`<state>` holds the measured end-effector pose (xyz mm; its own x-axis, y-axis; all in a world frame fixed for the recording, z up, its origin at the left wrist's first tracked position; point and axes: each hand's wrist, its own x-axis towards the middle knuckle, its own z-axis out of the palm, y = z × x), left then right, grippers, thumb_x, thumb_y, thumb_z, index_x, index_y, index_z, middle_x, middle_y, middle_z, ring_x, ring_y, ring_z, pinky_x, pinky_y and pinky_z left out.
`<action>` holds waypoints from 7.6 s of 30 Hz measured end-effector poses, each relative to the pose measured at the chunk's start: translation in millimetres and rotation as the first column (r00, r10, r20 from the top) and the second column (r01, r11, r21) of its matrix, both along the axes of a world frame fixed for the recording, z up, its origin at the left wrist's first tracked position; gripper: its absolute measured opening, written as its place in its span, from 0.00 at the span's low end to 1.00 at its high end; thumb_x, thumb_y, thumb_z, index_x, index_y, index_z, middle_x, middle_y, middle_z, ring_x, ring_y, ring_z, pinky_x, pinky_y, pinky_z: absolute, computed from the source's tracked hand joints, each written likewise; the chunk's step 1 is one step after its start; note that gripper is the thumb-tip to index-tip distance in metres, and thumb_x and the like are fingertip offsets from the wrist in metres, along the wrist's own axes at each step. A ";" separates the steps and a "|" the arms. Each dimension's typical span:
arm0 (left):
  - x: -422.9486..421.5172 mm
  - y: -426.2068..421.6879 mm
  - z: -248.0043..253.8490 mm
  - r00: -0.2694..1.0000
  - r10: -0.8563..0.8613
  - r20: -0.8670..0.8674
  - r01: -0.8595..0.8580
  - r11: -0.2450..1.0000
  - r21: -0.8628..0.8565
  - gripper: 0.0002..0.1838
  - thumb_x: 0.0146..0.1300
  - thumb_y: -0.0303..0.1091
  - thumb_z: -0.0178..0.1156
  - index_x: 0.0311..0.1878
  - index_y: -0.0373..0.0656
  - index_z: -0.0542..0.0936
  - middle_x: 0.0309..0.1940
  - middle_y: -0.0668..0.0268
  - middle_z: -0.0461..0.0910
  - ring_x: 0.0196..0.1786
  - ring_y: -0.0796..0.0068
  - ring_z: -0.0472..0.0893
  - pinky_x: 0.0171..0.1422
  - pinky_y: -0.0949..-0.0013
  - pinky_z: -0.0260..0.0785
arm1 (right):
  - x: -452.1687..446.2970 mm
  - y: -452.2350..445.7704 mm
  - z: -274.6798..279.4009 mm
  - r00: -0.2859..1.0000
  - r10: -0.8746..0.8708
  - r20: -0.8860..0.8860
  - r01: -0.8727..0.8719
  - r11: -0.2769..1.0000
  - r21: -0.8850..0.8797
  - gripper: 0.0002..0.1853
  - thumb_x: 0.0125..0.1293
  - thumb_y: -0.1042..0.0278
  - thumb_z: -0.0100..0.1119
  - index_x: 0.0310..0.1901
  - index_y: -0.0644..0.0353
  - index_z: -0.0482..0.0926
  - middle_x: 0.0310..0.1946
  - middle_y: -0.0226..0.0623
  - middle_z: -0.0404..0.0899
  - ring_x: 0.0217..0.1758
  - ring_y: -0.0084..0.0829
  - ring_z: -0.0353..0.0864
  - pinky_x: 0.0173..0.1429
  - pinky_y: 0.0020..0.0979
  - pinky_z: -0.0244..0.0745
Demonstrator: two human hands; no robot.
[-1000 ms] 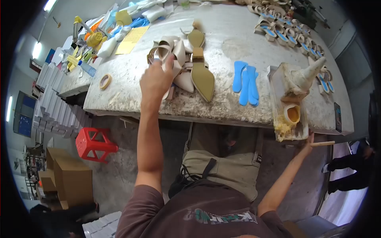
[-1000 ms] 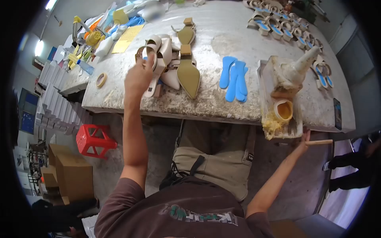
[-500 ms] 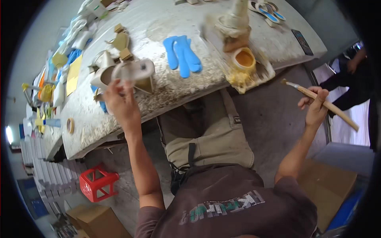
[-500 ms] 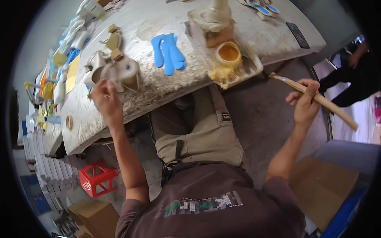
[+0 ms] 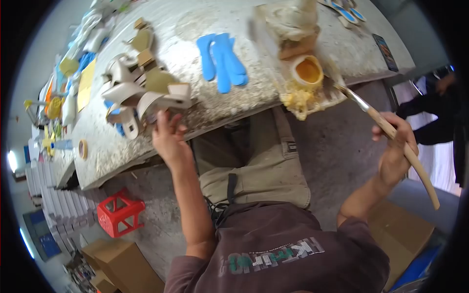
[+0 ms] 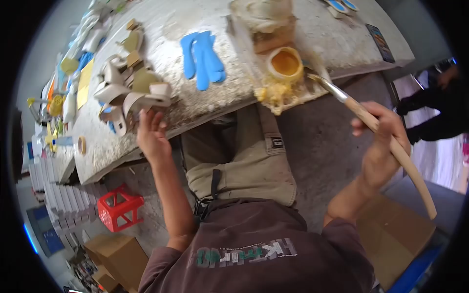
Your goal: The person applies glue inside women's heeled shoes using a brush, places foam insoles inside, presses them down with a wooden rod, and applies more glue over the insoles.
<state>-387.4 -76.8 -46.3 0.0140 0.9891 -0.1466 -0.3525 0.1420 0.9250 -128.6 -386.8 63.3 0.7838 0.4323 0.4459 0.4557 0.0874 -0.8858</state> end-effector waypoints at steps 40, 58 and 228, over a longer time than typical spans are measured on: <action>-13.4 -83.1 -5.4 0.750 -0.632 0.195 0.661 0.699 -0.272 0.30 0.76 0.48 0.33 0.63 0.28 0.66 0.47 0.43 0.79 0.43 0.48 0.84 0.47 0.51 0.81 | 69.5 53.8 34.5 0.969 0.237 0.067 -0.211 0.941 -0.265 0.24 0.73 0.55 0.55 0.48 0.75 0.80 0.35 0.50 0.84 0.35 0.34 0.86 0.43 0.31 0.83; 8.1 -92.1 11.4 0.883 -0.403 0.242 0.454 0.864 -0.217 0.28 0.72 0.41 0.30 0.60 0.31 0.69 0.41 0.47 0.81 0.40 0.57 0.83 0.44 0.58 0.79 | 87.6 39.3 -6.0 0.873 0.274 -0.404 -0.216 0.959 0.182 0.17 0.72 0.55 0.55 0.48 0.63 0.79 0.35 0.42 0.82 0.26 0.27 0.79 0.24 0.25 0.72; -74.8 -24.6 60.6 0.888 -0.145 0.437 0.189 0.980 -0.058 0.35 0.71 0.60 0.32 0.53 0.33 0.71 0.28 0.48 0.77 0.25 0.55 0.79 0.28 0.59 0.74 | -54.2 315.6 -13.0 0.878 0.447 0.174 -0.128 0.569 -0.812 0.13 0.60 0.69 0.62 0.45 0.65 0.83 0.28 0.40 0.84 0.25 0.31 0.84 0.33 0.32 0.80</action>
<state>-462.2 -101.4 14.3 0.2612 0.9478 -0.1831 -0.6744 0.3149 0.6679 -182.8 -71.2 50.3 0.4265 0.9039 0.0334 0.7978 -0.3586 -0.4848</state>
